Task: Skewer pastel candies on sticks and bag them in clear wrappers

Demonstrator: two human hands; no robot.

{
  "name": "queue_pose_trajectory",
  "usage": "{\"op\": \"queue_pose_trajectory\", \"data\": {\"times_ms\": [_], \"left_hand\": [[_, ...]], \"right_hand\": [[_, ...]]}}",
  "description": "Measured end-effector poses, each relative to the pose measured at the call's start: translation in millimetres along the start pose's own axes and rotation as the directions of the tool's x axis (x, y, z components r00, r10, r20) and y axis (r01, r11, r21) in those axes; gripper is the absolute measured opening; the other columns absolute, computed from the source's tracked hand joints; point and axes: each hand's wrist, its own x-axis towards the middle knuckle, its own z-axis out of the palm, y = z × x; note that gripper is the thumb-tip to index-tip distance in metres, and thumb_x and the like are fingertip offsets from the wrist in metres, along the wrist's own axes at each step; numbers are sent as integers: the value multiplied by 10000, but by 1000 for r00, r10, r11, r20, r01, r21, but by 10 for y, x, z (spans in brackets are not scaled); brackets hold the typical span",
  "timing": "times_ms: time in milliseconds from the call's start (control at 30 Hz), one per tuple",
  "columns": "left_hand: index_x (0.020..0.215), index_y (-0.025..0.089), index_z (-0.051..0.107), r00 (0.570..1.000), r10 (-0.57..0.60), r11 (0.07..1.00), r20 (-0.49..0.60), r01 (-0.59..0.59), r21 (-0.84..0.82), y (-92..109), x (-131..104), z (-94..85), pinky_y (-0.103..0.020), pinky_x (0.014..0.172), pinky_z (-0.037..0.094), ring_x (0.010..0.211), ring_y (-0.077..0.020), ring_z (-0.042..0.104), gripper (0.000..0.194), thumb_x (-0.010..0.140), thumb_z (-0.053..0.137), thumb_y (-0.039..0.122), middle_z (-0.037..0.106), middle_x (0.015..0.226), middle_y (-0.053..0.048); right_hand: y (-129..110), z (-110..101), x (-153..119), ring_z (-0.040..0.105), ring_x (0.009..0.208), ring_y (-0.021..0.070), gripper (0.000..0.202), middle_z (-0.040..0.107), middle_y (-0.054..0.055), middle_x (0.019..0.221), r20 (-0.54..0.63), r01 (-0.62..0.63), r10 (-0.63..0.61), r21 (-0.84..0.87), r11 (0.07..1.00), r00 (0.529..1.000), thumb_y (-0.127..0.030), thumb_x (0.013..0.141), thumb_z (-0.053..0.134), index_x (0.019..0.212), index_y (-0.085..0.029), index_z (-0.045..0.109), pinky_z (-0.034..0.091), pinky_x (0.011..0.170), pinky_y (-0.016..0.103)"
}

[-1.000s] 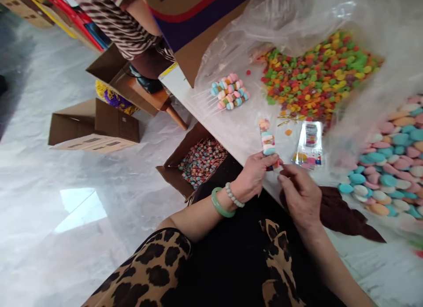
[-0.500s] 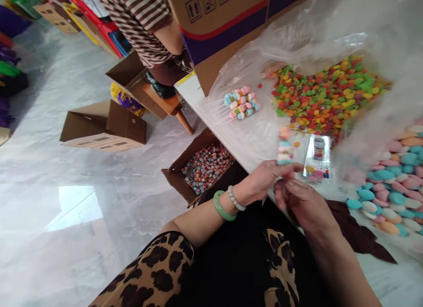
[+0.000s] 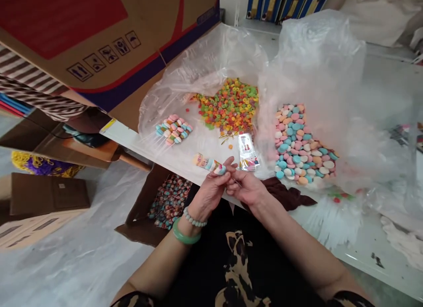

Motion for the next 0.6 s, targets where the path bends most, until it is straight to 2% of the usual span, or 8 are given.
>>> {"op": "queue_pose_trajectory", "data": {"times_ms": [67, 100, 200, 300, 400, 467, 533, 600], "left_hand": [[1067, 188, 749, 998, 45, 986, 51, -52, 160, 22, -23, -38, -332, 991, 419, 1186, -240, 564, 392, 687, 816, 255, 680, 1216, -92], [994, 182, 765, 995, 85, 969, 48, -94, 229, 34, -30, -56, -332, 998, 409, 1208, -247, 549, 305, 703, 805, 265, 671, 1240, -94], [737, 152, 742, 979, 203, 921, 1, -191, 340, 60, -33, -82, -288, 908, 436, 1059, -213, 609, 172, 740, 772, 320, 709, 1116, -94], [672, 134, 682, 998, 48, 941, 36, -58, 332, 59, -14, -67, -268, 680, 452, 666, -151, 611, 333, 747, 741, 453, 683, 725, -63], [680, 140, 649, 997, -74, 919, -24, 78, 387, 42, 8, -83, -246, 487, 339, 426, -102, 469, 387, 725, 720, 518, 581, 561, -7], [682, 152, 650, 974, 134, 851, -184, -18, 525, 37, 12, -150, -238, 464, 288, 415, -86, 412, 328, 717, 725, 470, 545, 544, 16], [675, 168, 655, 872, 432, 679, -230, -146, 720, 49, 3, -257, -236, 508, 308, 490, -95, 430, 259, 741, 711, 412, 534, 560, 19], [673, 181, 649, 770, 611, 511, -184, -206, 835, 87, -10, -376, -235, 566, 333, 574, -111, 453, 229, 791, 667, 376, 526, 580, 16]], "right_hand": [[23, -73, -58, 375, 409, 79, 291, 490, -45, 484, 147, -177, 139, 285, 942, 979, -405, 834, 632, 654, -177, 627, 363, 428, 221], [18, -100, -93, 420, 450, 90, 268, 519, -29, 522, 149, -199, 157, 334, 921, 976, -412, 795, 671, 668, -180, 633, 386, 463, 231], [-79, -128, -156, 580, 736, 158, 165, 653, 26, 772, -161, 28, -9, 119, 993, 987, -361, 735, 706, 771, -204, 672, 469, 654, 274], [-212, -38, -71, 602, 818, 179, 276, 680, 10, 922, -208, 122, -120, 0, 992, 971, -329, 717, 684, 979, -245, 666, 476, 702, 298], [-237, 132, 132, 584, 650, 157, 305, 654, -23, 767, -167, 37, 0, 217, 975, 986, -360, 689, 666, 960, -231, 614, 456, 591, 285], [-201, 222, 278, 577, 615, 143, 303, 633, -37, 696, -270, 32, 58, 317, 948, 961, -364, 638, 690, 875, -220, 569, 453, 590, 272], [-170, 246, 414, 577, 596, 138, 302, 625, -34, 663, -279, 3, 82, 290, 957, 957, -389, 630, 704, 816, -214, 544, 457, 607, 275], [-173, 186, 559, 584, 590, 145, 264, 644, -5, 696, -204, -18, 44, 123, 992, 978, -457, 741, 623, 801, -207, 562, 458, 617, 292]]}}
